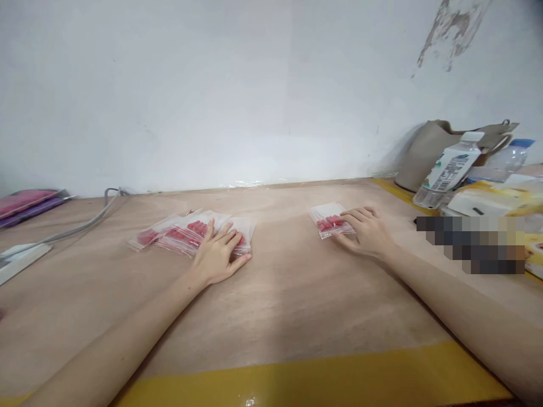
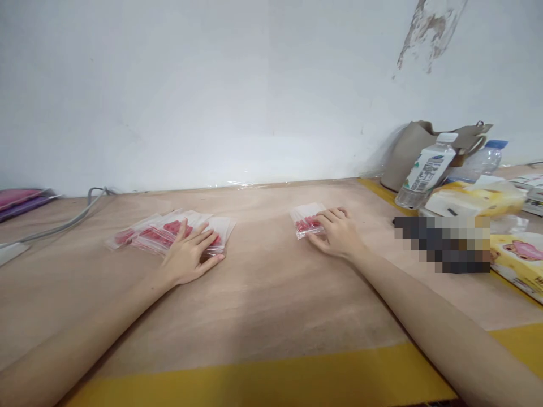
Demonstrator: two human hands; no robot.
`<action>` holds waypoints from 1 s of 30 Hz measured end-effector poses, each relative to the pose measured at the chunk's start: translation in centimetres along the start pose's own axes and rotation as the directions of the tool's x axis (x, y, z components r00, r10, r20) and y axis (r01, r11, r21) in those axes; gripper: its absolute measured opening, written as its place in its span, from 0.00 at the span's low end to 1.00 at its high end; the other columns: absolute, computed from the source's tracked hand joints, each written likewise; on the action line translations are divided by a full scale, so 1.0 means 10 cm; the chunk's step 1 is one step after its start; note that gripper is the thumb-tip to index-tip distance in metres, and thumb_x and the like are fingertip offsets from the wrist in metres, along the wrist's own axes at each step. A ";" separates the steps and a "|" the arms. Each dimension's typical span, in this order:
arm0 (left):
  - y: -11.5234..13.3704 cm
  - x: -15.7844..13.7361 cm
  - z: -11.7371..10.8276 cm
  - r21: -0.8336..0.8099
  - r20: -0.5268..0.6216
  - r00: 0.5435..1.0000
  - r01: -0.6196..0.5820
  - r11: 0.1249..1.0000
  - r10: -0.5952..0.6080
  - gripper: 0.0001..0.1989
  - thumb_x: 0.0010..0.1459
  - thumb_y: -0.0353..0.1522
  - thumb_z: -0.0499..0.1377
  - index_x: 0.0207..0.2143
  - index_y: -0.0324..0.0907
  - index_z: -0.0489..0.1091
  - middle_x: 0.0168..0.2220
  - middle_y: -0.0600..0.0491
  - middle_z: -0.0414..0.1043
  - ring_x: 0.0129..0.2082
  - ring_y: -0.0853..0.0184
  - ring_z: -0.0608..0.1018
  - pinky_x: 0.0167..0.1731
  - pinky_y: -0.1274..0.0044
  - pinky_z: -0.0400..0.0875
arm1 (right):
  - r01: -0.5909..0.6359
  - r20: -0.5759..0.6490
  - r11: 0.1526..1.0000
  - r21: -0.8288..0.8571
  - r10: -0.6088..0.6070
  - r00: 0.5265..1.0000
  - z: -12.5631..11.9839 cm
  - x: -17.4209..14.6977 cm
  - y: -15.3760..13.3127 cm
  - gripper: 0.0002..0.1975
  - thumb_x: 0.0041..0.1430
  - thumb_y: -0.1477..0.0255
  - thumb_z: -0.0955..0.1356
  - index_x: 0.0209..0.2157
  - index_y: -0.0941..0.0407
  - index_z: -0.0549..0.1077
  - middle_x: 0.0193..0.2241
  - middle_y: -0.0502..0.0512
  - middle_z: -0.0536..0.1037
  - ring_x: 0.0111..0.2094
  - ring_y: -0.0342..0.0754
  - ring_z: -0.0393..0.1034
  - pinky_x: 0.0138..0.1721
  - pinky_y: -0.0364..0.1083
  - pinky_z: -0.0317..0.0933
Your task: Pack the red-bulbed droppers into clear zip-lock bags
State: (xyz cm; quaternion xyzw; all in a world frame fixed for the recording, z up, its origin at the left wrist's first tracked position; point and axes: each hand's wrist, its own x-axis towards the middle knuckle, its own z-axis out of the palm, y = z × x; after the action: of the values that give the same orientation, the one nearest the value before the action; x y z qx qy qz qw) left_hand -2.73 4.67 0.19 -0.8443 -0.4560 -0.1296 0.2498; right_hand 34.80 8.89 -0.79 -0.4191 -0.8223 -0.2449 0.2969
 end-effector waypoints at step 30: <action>0.34 0.38 0.22 -0.407 -0.033 0.999 -0.023 0.913 0.011 0.18 0.59 0.39 0.52 0.50 0.42 0.66 0.48 0.47 0.69 0.47 0.60 0.72 0.46 0.69 0.67 | 0.197 0.002 0.922 0.332 -0.210 0.978 0.41 0.43 -0.84 0.07 0.56 0.75 0.62 0.27 0.58 0.71 0.25 0.53 0.74 0.29 0.44 0.66 0.39 0.47 0.54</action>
State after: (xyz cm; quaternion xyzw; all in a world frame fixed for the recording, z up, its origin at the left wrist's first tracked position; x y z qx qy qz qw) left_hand 2.19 6.91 -0.99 -0.8797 -0.4080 -0.2321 0.0764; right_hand 24.58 9.42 -1.99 -0.2804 -0.8961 -0.1254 0.3205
